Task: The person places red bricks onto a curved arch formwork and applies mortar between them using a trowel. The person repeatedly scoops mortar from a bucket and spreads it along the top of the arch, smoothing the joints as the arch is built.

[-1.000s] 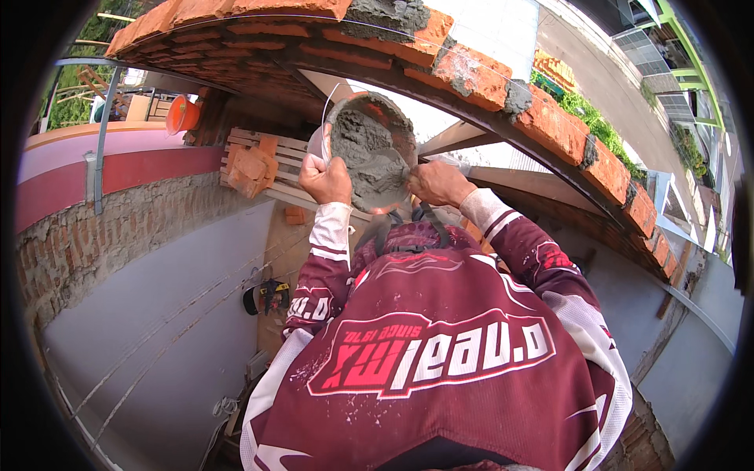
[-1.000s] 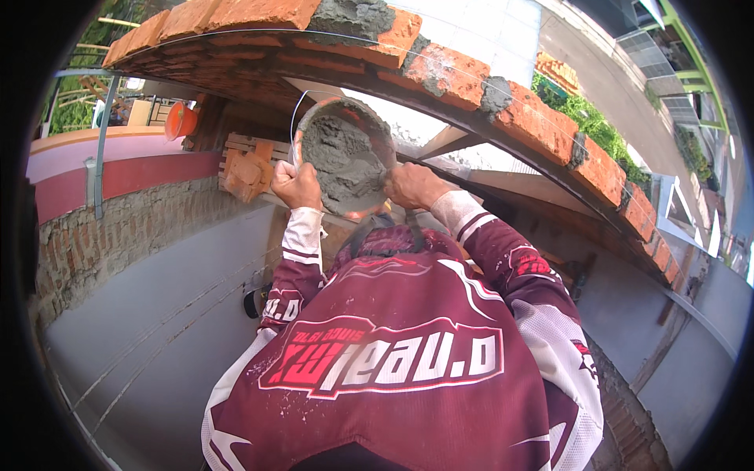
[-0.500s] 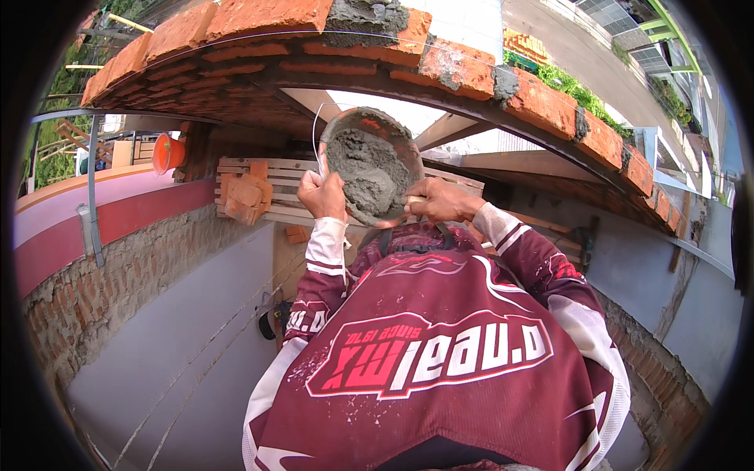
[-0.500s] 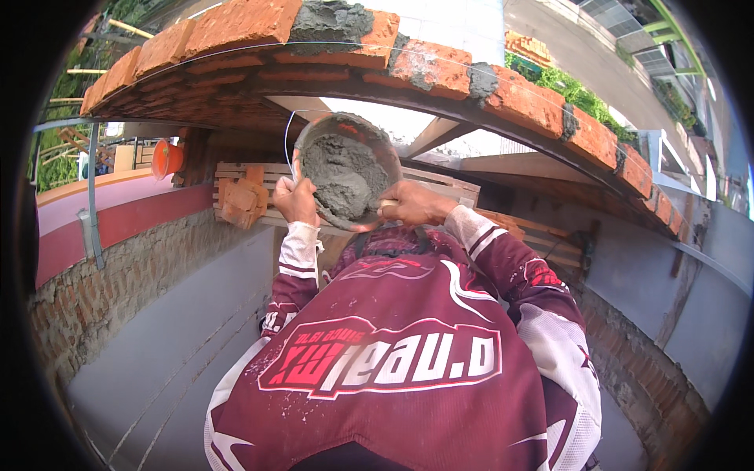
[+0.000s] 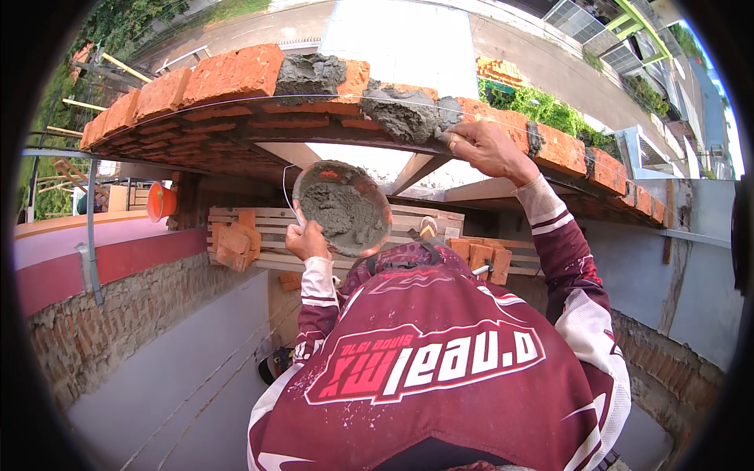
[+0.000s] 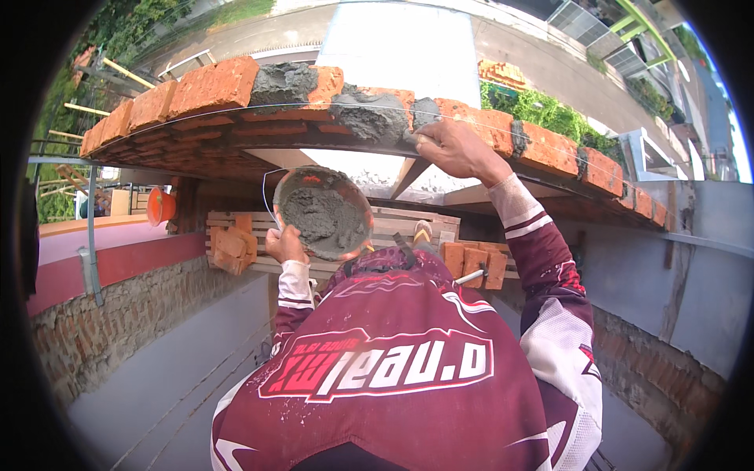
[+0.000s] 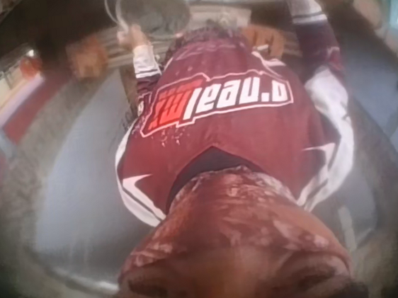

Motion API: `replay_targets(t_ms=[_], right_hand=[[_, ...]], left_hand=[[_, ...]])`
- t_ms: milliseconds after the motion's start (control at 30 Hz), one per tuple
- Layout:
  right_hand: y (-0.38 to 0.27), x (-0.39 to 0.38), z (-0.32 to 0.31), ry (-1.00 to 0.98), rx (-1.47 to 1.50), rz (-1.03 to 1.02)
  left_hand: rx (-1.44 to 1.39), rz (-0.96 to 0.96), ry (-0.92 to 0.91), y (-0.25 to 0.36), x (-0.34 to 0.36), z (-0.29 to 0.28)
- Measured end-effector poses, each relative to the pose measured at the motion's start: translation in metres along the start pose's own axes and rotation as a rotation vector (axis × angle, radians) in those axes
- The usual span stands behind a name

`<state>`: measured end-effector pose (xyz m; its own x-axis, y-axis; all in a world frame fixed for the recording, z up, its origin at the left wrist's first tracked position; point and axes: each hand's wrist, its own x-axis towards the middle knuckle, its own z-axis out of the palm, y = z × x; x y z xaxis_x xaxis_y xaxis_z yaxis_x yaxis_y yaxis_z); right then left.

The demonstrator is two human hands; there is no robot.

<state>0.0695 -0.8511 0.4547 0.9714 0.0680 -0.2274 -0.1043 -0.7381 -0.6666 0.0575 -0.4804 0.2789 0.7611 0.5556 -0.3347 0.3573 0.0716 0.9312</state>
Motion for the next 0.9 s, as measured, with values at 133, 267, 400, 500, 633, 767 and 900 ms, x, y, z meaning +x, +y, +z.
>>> replay_targets(t_ms=[133, 267, 400, 500, 633, 767, 900], right_hand=[[0.024, 0.013, 0.002, 0.196, -0.358, -0.020], [0.054, 0.015, 0.031, 0.455, -0.581, -0.134], [0.074, -0.008, 0.030, 0.532, -0.520, -0.137], [0.072, -0.036, 0.021, 0.587, -0.444, -0.188], [0.070, -0.077, 0.044, 0.442, -0.335, -0.218], [0.070, -0.057, 0.110, -0.036, -0.385, -0.209], [0.048, -0.020, 0.173, -0.056, -0.432, -0.236]], left_hand=[[0.017, -0.004, 0.059, 0.000, -0.015, 0.005], [0.051, -0.019, 0.092, -0.003, -0.030, 0.009], [0.112, -0.007, 0.131, -0.005, -0.038, 0.014], [0.092, 0.019, 0.119, -0.009, -0.046, 0.023], [0.100, 0.041, 0.111, -0.013, -0.050, 0.032], [0.091, 0.171, 0.000, -0.014, -0.055, 0.037], [0.033, 0.346, -0.128, -0.008, -0.063, 0.042]])
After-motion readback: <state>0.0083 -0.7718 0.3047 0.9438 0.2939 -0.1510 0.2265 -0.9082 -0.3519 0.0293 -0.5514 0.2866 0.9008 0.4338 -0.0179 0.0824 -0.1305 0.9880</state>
